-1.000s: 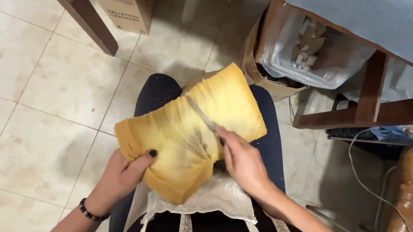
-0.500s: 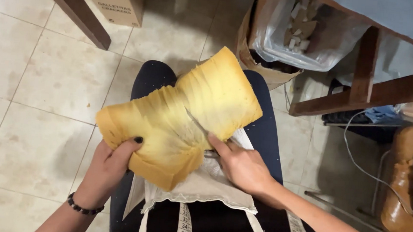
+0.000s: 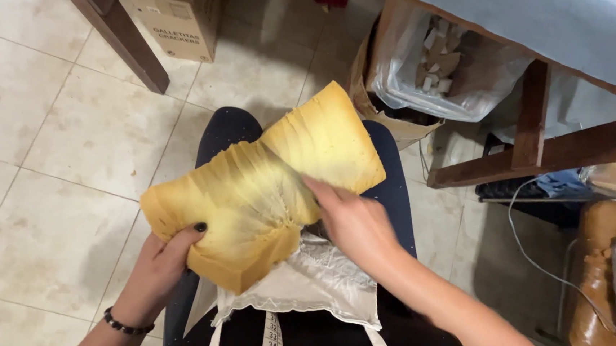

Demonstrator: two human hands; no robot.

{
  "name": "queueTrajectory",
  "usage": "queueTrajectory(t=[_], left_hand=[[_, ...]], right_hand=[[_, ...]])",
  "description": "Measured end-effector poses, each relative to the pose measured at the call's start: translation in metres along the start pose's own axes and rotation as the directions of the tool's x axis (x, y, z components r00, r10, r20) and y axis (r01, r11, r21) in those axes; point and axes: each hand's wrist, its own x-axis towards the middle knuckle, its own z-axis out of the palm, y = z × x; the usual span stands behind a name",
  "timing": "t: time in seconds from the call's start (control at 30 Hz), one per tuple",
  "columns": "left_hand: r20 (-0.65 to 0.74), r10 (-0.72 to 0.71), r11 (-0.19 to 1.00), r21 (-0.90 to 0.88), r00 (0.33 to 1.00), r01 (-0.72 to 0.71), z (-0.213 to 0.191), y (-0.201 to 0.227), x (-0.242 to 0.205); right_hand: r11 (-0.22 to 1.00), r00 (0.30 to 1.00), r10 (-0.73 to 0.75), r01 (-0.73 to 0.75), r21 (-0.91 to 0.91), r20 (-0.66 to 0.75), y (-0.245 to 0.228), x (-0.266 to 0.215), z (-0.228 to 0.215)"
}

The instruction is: Cutting and shaping yellow foam pieces using a knife in a workshop environment.

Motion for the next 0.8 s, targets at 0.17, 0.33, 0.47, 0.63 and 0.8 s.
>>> queueTrajectory(t=[0.17,0.33,0.47,0.63,0.8], left_hand=[[0.04,0.11,0.988,0.103,0.993,-0.114,0.001,-0.014,0.005],[0.029,0.096,0.995,-0.011,0.995,-0.096,-0.001,-0.008,0.0],[-0.002,-0.003,0.998,-0.064,1.0,0.003,-0.007,-0.004,-0.007],[-0.02,-0.002,1.0,-0.016,1.0,0.001,-0.008,0.0,-0.024],[-0.103,-0.071,0.997,0.031,0.992,0.075,-0.015,-0.006,-0.029]], right_hand=[[0.989,0.953,0.149,-0.139,-0.058,0.263,-0.012,0.088,0.048],[0.992,0.993,-0.094,0.1,-0.072,0.076,-0.012,0.03,0.048],[0.999,0.973,0.002,-0.009,0.033,0.229,-0.005,-0.032,0.026],[0.998,0.972,-0.042,0.029,0.06,0.231,0.009,-0.065,0.017],[0.989,0.974,-0.147,0.141,0.048,0.174,-0.001,-0.066,-0.022]])
